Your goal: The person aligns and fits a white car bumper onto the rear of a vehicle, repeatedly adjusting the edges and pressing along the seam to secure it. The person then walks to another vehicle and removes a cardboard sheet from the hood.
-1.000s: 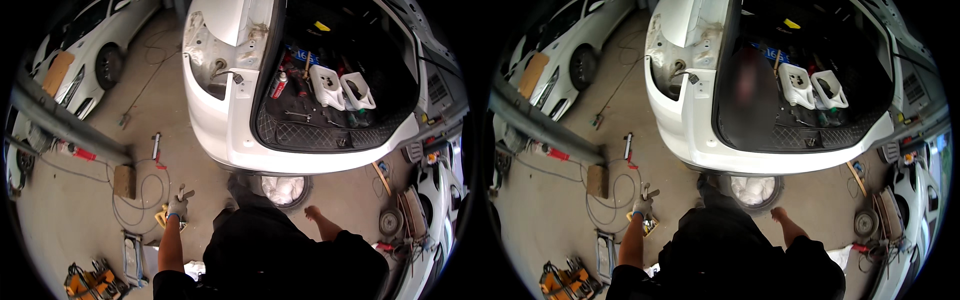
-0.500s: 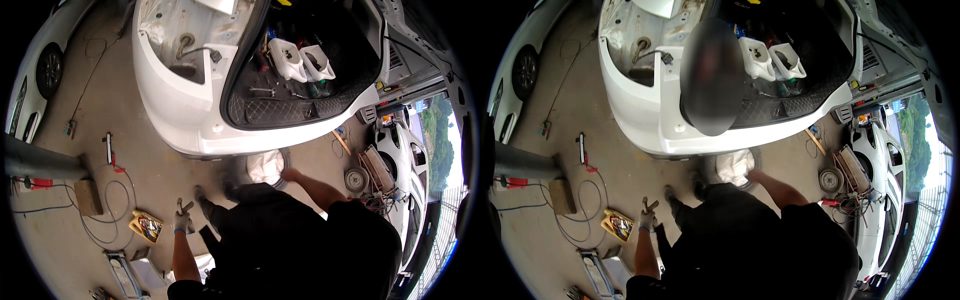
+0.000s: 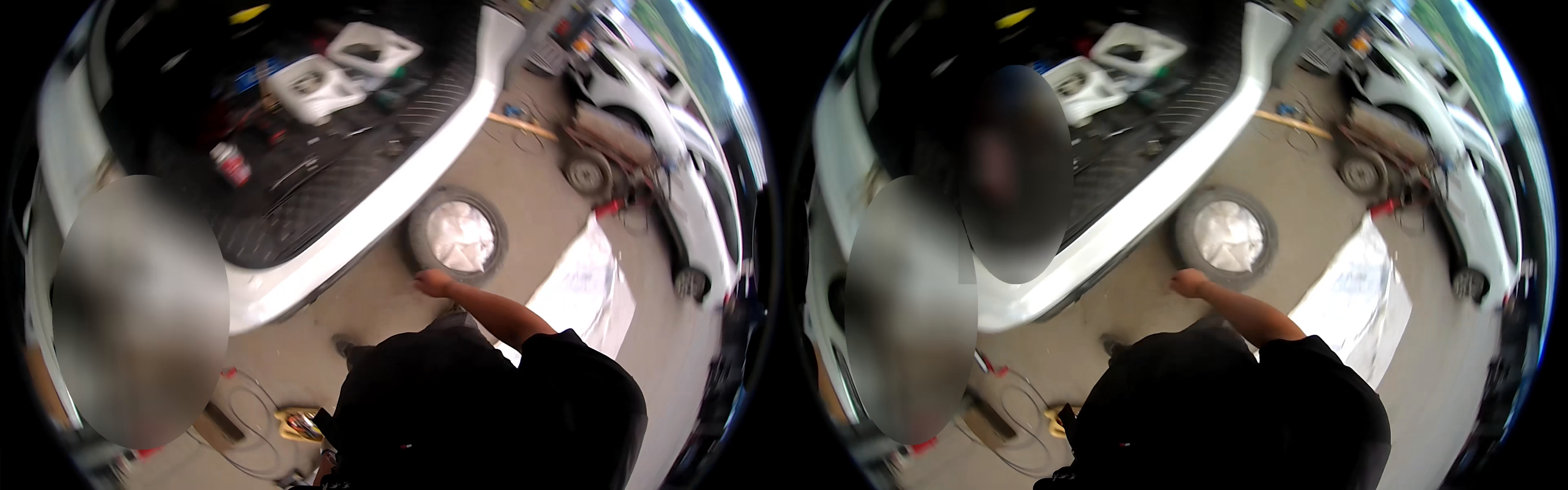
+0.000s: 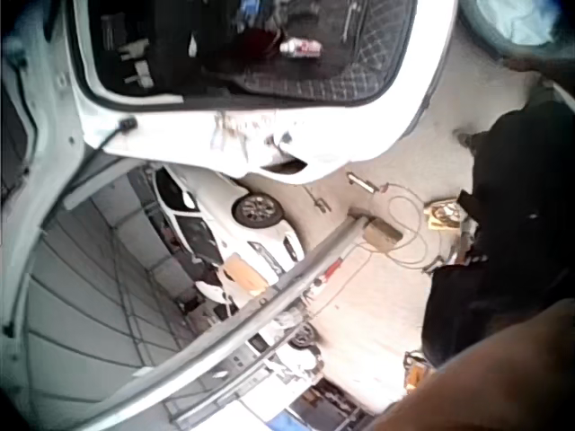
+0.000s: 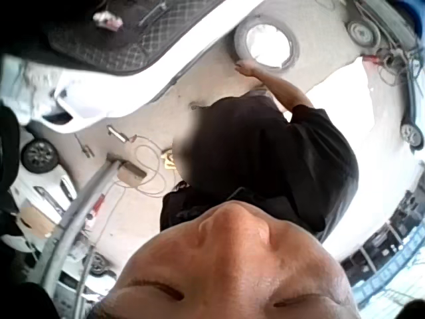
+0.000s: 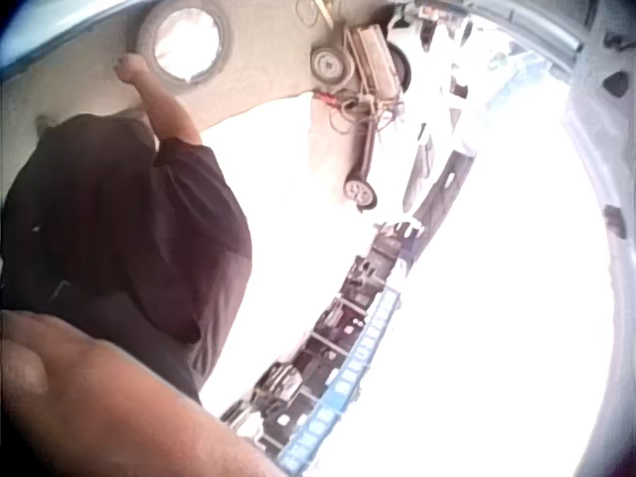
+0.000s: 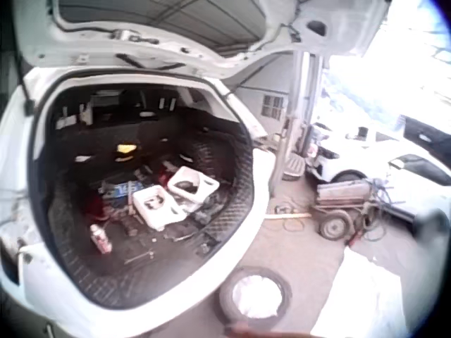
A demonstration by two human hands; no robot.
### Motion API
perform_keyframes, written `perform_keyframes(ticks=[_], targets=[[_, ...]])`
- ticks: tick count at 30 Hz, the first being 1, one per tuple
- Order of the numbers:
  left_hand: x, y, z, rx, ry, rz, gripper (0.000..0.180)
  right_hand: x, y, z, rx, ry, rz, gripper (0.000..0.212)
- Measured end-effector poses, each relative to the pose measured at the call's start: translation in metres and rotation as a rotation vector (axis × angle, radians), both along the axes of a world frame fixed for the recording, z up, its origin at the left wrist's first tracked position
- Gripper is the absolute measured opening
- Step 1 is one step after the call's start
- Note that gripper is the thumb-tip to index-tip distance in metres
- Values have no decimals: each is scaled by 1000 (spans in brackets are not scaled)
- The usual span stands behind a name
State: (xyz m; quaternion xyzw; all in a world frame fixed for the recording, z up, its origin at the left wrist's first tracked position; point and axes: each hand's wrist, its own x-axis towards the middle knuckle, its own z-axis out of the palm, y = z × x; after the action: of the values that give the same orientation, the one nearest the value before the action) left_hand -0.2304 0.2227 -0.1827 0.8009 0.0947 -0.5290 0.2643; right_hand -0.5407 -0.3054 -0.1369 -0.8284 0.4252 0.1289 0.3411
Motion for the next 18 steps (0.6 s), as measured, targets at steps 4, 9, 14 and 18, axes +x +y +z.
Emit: perform_keyframes(ticks=[4,9,14,18], targets=[[16,-152,4,-134,-15,-226,13,-253,-7,-41,28,157,-503,37],[-100,-422,125,-252,-517,-1172,32,-535,160,-79,256,456,-1126,39],[-225,-601,131,-385,-374,-1395,52,-592,343,-76,614,447,-1510,42],[-329,-691,167,-324,-434,-1574,47,-526,401,-81,972,176,-1794,42]])
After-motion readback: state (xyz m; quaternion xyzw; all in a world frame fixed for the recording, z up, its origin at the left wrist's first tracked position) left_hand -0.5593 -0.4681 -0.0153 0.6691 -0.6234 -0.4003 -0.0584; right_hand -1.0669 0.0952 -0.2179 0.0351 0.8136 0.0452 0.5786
